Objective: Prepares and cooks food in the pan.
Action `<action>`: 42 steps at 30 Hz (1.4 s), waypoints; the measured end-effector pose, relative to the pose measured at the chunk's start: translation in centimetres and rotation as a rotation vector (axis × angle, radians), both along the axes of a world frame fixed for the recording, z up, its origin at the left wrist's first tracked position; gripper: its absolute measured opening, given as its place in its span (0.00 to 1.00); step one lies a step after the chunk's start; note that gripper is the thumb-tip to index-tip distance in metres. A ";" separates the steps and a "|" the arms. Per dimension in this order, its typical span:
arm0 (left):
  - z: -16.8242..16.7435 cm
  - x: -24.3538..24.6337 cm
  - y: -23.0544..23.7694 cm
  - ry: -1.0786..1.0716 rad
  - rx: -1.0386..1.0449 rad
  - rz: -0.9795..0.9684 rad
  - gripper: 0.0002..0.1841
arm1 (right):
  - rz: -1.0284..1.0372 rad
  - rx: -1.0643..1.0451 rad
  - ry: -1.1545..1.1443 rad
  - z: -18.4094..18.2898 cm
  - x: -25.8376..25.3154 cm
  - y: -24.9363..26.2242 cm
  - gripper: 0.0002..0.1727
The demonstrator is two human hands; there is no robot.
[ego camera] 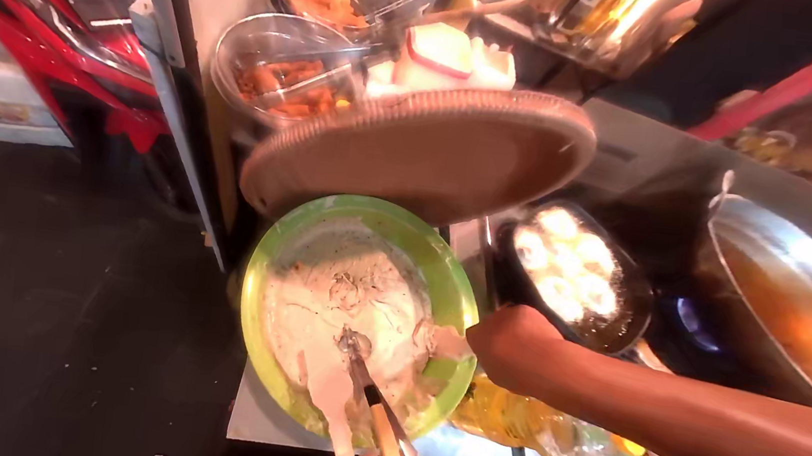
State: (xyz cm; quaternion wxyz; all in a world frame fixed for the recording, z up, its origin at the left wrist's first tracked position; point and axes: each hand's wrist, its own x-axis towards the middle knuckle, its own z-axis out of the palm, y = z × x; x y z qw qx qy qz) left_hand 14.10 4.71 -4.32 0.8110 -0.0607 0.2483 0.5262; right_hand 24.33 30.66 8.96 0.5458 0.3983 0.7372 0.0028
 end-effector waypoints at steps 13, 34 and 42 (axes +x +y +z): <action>3.2 -5.3 6.2 0.181 -0.020 -0.016 0.26 | -0.145 -0.213 0.182 0.4 0.9 -1.7 0.17; 3.7 -20.2 21.0 0.373 0.201 -1.027 0.23 | -0.997 -0.412 0.275 -1.9 -13.3 -6.2 0.28; 3.2 -20.4 22.8 0.378 0.254 -1.108 0.23 | -1.499 -0.388 0.818 -4.0 -4.0 -13.4 0.21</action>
